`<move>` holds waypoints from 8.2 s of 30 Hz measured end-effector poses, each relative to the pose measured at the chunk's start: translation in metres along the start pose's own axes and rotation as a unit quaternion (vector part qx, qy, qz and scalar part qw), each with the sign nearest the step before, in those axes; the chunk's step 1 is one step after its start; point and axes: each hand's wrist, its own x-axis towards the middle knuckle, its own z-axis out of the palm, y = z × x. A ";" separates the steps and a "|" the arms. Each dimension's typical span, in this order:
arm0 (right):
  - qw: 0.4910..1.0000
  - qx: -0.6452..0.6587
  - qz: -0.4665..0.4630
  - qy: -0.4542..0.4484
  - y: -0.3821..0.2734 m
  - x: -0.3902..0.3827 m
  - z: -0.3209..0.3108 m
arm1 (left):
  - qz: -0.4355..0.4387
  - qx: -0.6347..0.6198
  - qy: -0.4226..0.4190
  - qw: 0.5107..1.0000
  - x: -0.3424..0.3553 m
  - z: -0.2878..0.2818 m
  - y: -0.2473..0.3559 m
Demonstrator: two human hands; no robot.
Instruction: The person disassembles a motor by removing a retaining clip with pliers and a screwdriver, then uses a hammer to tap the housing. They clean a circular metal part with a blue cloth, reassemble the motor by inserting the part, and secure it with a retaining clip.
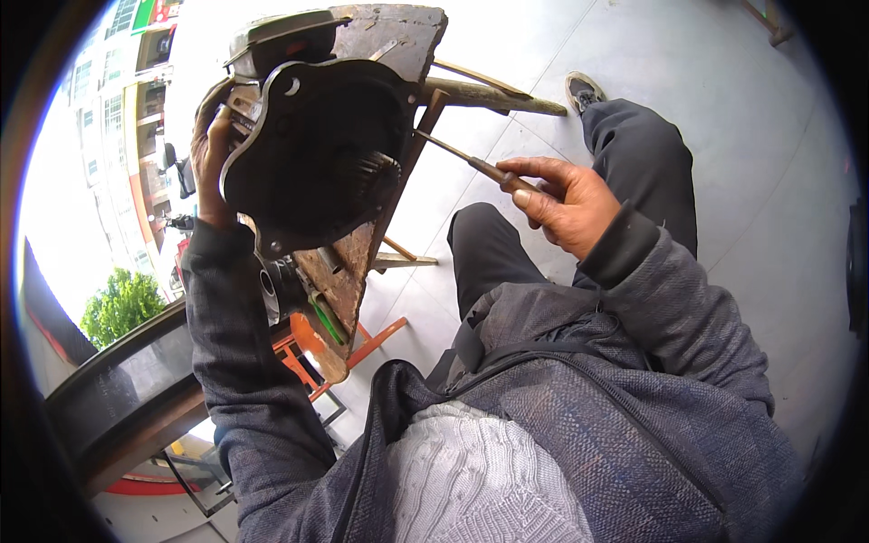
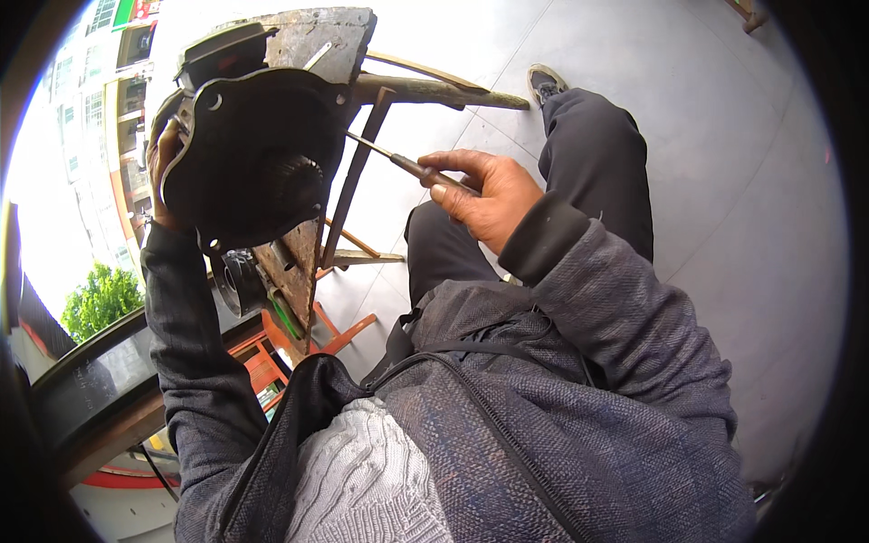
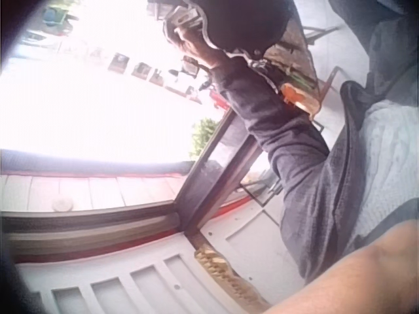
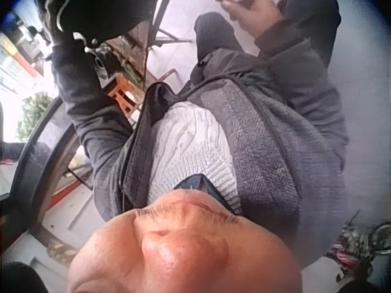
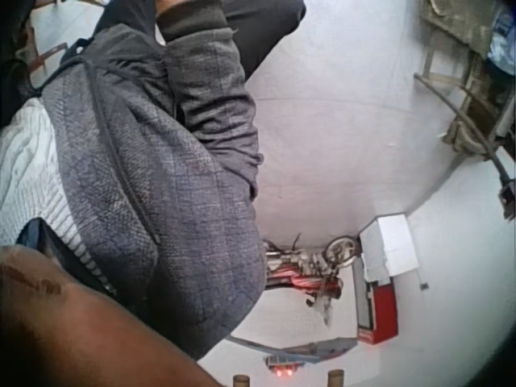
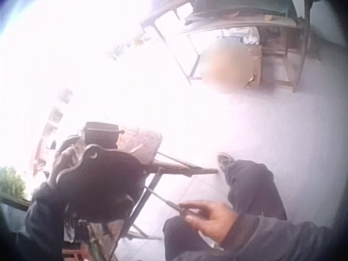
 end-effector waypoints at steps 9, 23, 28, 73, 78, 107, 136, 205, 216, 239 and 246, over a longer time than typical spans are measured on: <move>0.677 -0.657 -0.310 0.122 0.014 -0.005 0.010 | 0.017 -0.056 -0.018 0.998 0.010 -0.003 -0.015; 0.746 -0.628 -0.208 0.071 -0.035 -0.001 0.011 | -0.062 -0.162 -0.013 0.985 0.011 0.004 -0.008; 0.598 -0.781 -0.180 0.026 -0.048 0.004 0.016 | -0.041 -0.197 -0.005 0.980 0.010 0.004 -0.019; 0.866 -0.425 -0.037 -0.260 -0.018 -0.033 0.226 | -0.236 -0.354 0.354 0.833 -0.418 0.095 0.058; 0.878 -0.412 -0.023 -0.243 0.013 0.008 0.277 | -0.224 -0.402 0.356 0.813 -0.416 0.091 0.044; 0.648 -0.658 -0.286 -0.258 0.028 0.124 0.391 | -0.395 0.262 0.236 0.849 -0.417 -0.094 -0.222; 0.706 -0.564 -0.401 -0.152 0.029 0.275 0.507 | -0.227 0.325 0.151 0.906 -0.358 -0.134 -0.182; 0.450 -0.849 -0.273 -0.055 0.015 0.371 0.478 | -0.213 0.477 0.131 0.842 -0.248 -0.083 -0.173; 0.451 -0.841 -0.291 -0.071 0.024 0.377 0.474 | -0.298 0.239 0.191 0.904 -0.327 -0.148 -0.237; 0.341 -0.685 -0.644 -0.018 -0.087 0.475 0.529 | -0.352 -0.075 0.341 0.869 -0.379 -0.119 -0.272; 0.370 -0.755 -0.537 -0.069 -0.046 0.444 0.523 | -0.304 -0.394 0.508 0.703 -0.388 -0.103 -0.253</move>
